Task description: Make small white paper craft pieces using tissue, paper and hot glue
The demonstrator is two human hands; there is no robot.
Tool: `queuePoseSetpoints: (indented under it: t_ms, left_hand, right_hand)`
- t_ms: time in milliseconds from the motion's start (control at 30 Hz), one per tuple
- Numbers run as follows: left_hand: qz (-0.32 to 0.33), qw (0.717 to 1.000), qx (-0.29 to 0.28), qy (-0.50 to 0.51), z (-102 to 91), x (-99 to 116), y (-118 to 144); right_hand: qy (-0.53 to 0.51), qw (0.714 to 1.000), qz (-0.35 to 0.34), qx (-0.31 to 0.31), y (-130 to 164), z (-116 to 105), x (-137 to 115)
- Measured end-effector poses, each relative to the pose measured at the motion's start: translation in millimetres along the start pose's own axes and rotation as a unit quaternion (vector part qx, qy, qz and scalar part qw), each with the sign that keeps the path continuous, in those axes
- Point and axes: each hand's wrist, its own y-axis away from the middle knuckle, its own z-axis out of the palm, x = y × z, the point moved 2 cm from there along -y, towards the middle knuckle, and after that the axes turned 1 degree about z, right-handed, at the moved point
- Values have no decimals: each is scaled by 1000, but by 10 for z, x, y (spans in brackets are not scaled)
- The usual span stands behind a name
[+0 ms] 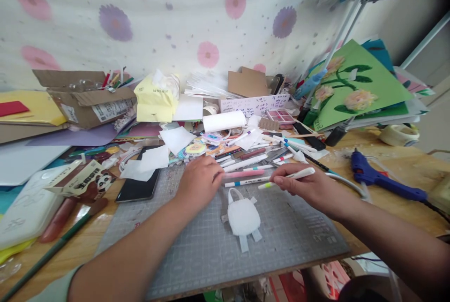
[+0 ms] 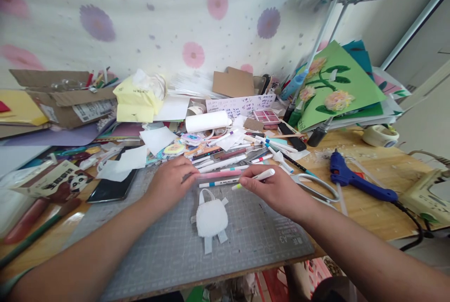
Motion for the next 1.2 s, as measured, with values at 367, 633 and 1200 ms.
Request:
queuePoseSetpoints:
  t_ms: [367,633,1200]
  left_hand:
    - [-184,958,73,205,-157,-169,32]
    - [-161,884,89,429,-15,21,121]
    - [-64,884,-143,441,2,349,268]
  right_hand:
    - [2,999,10,39,-187,150,97]
    - [1,998,-33,56,21,116,-92]
    - [-351,929,73,89,60,326,97]
